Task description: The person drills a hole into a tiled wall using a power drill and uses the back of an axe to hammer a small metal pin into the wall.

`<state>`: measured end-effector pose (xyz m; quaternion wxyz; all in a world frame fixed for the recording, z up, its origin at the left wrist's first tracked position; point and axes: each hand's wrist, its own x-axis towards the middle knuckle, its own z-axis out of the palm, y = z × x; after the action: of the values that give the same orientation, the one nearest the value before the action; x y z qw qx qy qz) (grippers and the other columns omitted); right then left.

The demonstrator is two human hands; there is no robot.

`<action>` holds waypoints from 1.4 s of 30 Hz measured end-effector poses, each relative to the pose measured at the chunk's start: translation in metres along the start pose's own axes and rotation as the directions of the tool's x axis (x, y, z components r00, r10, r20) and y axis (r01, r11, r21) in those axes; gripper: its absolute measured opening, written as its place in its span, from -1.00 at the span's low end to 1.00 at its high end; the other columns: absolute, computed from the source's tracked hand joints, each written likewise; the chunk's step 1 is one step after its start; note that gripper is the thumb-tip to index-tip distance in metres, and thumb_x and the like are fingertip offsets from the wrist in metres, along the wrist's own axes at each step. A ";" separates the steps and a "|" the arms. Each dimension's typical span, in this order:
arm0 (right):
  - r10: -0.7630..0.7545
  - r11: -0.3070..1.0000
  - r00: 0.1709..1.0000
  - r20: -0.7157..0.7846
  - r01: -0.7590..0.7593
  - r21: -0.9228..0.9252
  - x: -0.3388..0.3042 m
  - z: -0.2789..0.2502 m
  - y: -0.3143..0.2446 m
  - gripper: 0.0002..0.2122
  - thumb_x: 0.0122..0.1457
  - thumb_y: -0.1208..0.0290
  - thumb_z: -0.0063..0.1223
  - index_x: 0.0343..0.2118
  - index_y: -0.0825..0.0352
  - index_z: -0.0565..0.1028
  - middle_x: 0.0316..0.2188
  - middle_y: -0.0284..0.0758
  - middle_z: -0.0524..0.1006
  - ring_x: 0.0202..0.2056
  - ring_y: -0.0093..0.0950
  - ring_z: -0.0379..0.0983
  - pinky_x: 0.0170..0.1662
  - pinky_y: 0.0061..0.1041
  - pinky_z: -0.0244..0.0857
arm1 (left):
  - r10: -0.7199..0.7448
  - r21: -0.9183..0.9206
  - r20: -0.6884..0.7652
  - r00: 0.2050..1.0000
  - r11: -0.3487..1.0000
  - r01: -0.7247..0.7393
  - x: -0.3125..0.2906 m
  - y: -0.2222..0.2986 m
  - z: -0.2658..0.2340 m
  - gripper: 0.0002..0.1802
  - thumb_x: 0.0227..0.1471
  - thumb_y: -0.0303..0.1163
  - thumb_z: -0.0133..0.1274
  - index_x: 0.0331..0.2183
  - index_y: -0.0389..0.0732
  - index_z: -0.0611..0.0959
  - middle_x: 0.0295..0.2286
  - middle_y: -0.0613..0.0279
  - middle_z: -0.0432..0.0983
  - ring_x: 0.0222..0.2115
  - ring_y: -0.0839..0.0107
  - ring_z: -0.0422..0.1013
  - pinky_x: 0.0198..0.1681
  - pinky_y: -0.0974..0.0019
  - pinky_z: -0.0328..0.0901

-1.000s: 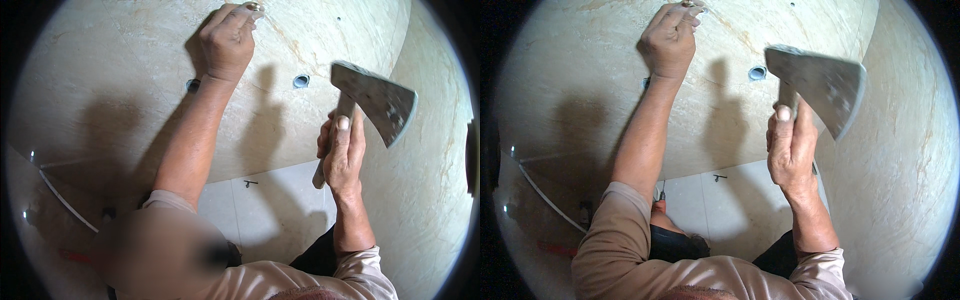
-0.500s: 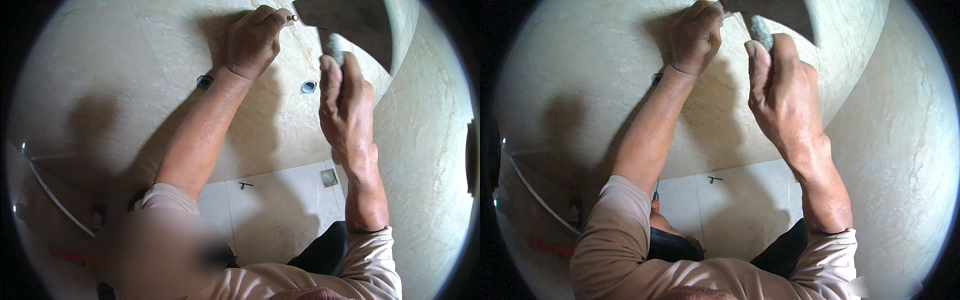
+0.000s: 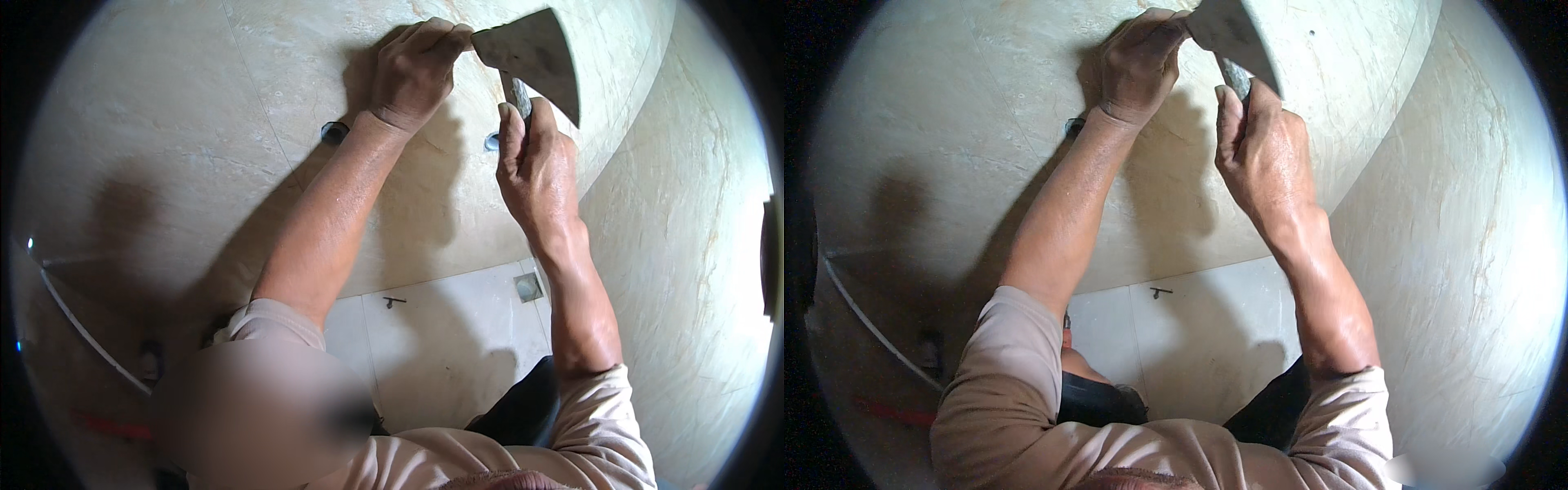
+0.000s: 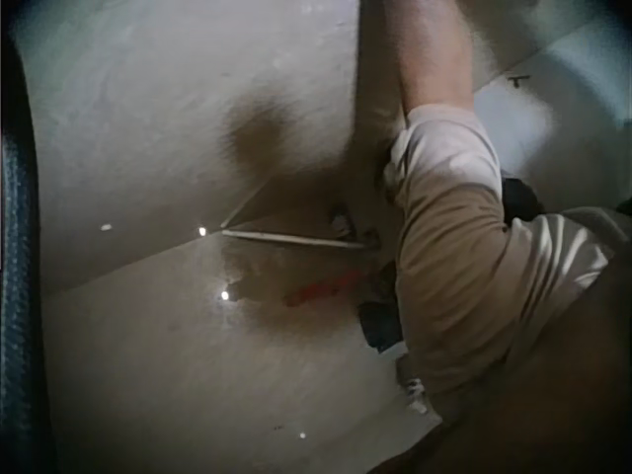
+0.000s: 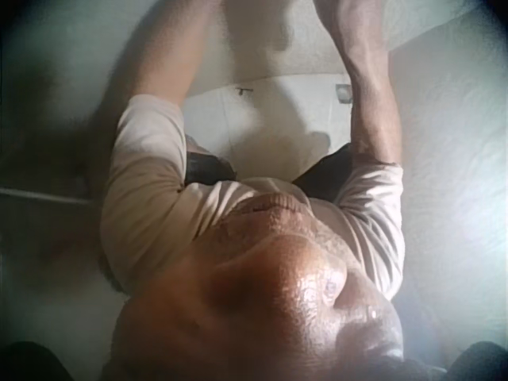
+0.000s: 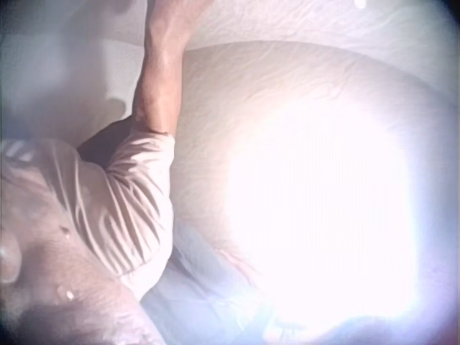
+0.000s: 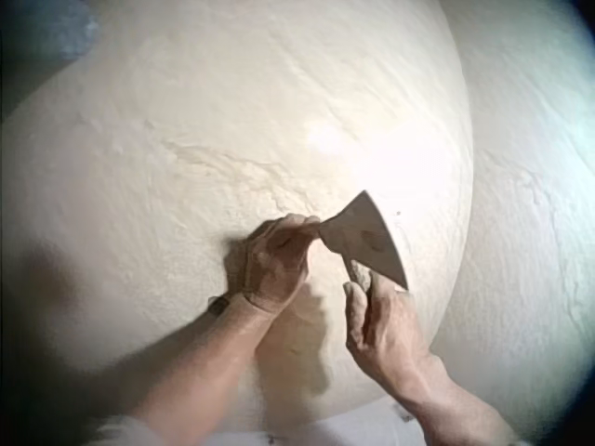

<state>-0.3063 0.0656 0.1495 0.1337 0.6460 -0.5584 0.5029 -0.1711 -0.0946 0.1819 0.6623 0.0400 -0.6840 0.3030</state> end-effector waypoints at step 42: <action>0.364 0.931 -0.118 0.924 0.024 -0.364 -0.459 0.028 0.246 -0.55 0.08 0.08 0.38 -0.12 0.38 0.66 -0.22 0.02 0.68 -0.15 0.01 0.63 -0.08 -0.11 0.47 | -0.405 0.946 0.023 -0.914 -0.285 0.151 -0.319 0.402 -0.558 -0.73 0.04 -0.41 0.11 -0.18 -0.17 0.75 -0.15 -0.10 0.65 -0.08 -0.06 0.57 0.01 -0.06 0.43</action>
<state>-0.4437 0.2303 -0.3260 -0.3047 0.7001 -0.6125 -0.2044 0.1756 0.3829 -0.2945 -0.0390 0.7969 -0.4327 -0.4198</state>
